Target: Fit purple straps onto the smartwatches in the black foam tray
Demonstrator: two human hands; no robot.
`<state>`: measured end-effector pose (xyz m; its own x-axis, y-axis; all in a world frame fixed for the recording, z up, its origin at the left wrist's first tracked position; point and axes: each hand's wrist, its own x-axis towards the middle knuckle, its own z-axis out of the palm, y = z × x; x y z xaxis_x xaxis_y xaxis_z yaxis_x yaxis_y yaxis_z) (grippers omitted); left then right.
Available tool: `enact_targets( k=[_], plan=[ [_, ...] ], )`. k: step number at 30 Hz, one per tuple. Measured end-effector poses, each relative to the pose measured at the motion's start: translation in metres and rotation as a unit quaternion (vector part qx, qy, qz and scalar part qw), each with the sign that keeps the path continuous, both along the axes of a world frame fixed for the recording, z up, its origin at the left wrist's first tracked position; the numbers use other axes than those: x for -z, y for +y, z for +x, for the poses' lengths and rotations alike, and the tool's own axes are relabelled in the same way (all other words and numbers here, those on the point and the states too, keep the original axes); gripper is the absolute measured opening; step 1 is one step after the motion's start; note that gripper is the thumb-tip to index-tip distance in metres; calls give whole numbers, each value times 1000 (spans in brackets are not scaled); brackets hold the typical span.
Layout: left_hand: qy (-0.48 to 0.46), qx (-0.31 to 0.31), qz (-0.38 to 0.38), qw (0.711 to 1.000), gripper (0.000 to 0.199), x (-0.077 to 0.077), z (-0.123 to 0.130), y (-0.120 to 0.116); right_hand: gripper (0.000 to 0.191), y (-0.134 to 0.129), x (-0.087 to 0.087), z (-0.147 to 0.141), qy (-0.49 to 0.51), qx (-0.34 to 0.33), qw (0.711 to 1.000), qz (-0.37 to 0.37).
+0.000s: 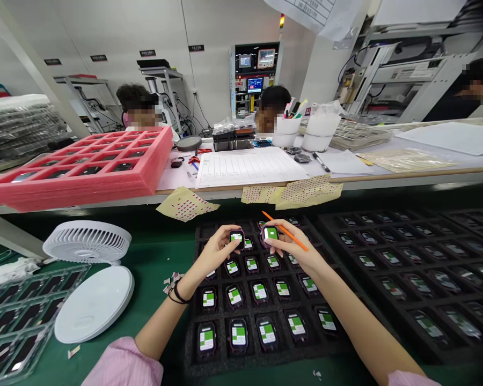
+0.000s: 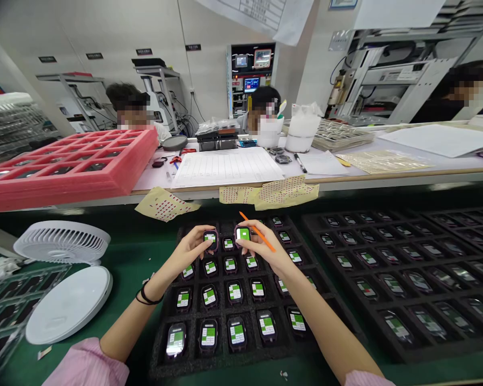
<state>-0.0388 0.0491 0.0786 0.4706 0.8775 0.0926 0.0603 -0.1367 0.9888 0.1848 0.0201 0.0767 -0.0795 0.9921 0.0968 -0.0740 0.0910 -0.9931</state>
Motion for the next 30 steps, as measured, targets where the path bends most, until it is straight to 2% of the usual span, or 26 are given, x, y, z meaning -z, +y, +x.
enact_targets(
  k=[4,7,13,18,24,30],
  plan=[
    [0,1,-4,1000,42,0,1,-1,34,0,-2,-1,1,55,998,-21],
    [-3,1,-2,1000,42,-1,1,-1,29,-1,-4,-1,13,69,997,-31],
    [3,-1,-1,1000,42,1,1,0,29,-2,-5,-1,45,39,998,-27],
    [5,-6,-1,1000,42,1,1,0,32,-2,-2,0,29,4,1000,-1],
    [17,5,-2,1000,45,-1,1,-2,30,-4,-6,-4,32,30,999,-18],
    [29,20,18,999,47,4,0,-1,31,-4,-7,-4,28,68,997,-34]
  ],
)
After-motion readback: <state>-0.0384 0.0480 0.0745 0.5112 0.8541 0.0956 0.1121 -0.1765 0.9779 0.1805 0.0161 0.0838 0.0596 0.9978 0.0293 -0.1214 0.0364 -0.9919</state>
